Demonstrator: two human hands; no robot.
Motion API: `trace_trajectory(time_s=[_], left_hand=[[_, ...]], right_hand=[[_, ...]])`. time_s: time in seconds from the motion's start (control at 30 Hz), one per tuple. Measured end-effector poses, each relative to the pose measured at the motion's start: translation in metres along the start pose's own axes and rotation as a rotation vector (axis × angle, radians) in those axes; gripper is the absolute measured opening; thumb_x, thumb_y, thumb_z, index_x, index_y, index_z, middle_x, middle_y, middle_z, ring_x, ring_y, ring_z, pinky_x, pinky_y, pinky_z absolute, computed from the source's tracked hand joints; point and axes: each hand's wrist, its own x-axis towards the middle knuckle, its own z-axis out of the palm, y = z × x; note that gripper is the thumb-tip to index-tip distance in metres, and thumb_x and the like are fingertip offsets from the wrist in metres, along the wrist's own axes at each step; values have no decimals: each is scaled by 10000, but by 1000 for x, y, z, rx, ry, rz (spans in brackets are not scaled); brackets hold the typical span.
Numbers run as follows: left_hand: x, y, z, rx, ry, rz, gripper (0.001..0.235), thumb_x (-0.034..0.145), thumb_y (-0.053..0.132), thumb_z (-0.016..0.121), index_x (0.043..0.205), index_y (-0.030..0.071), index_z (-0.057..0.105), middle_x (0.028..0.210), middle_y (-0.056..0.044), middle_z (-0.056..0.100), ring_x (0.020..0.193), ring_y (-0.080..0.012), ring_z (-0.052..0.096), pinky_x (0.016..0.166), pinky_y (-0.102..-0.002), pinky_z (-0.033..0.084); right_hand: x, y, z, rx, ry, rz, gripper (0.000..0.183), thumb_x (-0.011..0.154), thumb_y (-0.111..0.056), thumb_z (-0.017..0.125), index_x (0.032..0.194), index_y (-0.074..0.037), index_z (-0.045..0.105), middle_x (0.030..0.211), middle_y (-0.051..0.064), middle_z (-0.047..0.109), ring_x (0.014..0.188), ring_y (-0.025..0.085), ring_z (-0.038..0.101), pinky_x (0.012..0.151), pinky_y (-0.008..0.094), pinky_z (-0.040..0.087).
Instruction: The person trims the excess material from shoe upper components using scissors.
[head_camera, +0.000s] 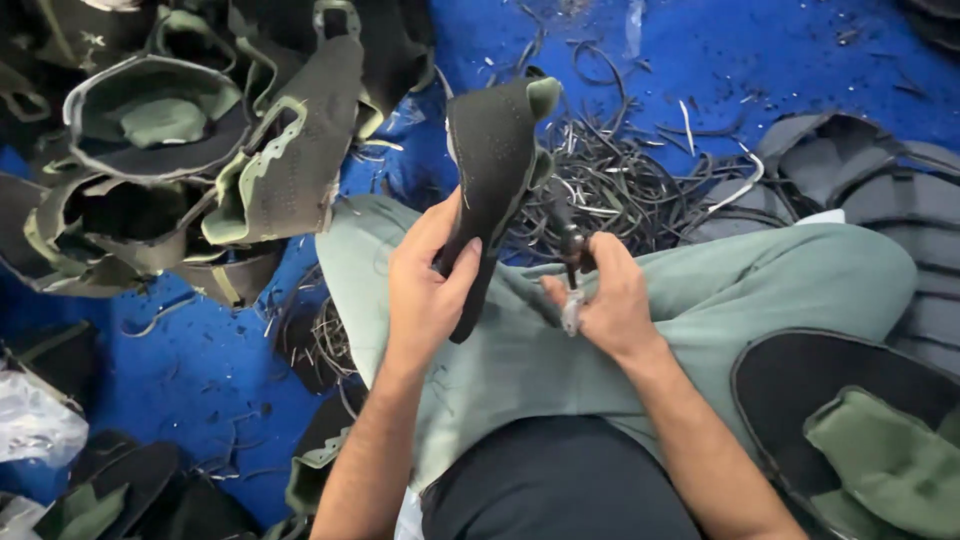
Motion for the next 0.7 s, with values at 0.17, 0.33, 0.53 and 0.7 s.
trace_trajectory(time_s=[0.17, 0.33, 0.53, 0.7], left_hand=[[3, 4, 12, 15, -2, 21, 507, 915, -62, 648, 1413, 21, 595, 1259, -130, 708, 1180, -228, 689, 1057, -305, 496], [4, 2, 17, 97, 3, 7, 497, 911, -61, 636, 1401, 23, 612, 1234, -124, 715, 1151, -227, 700, 1039, -304, 506], [14, 3, 10, 186, 2, 89, 490, 920, -53, 675, 1401, 8, 599, 1316, -169, 694, 1239, -272, 679, 1090, -361, 493], [60, 20, 9, 698, -237, -4, 438, 905, 75, 706, 1336, 24, 654, 980, -226, 722, 902, -419, 692, 778, -498, 537]], right_hand=[[7, -8, -3, -128, 34, -131, 443, 770, -238, 869, 950, -9, 536, 845, 166, 548, 782, 374, 560, 667, 473, 457], [-1, 9, 0, -192, 43, -114, 353, 796, -190, 840, 894, -33, 539, 815, 161, 557, 768, 381, 571, 659, 477, 458], [-1, 14, 4, -81, 100, 158, 310, 850, -234, 849, 808, -70, 589, 664, 77, 586, 609, 257, 565, 538, 410, 444], [-7, 60, 32, 918, 238, 601, 288, 940, -304, 746, 838, -89, 585, 702, 4, 605, 615, 125, 590, 567, 300, 485]])
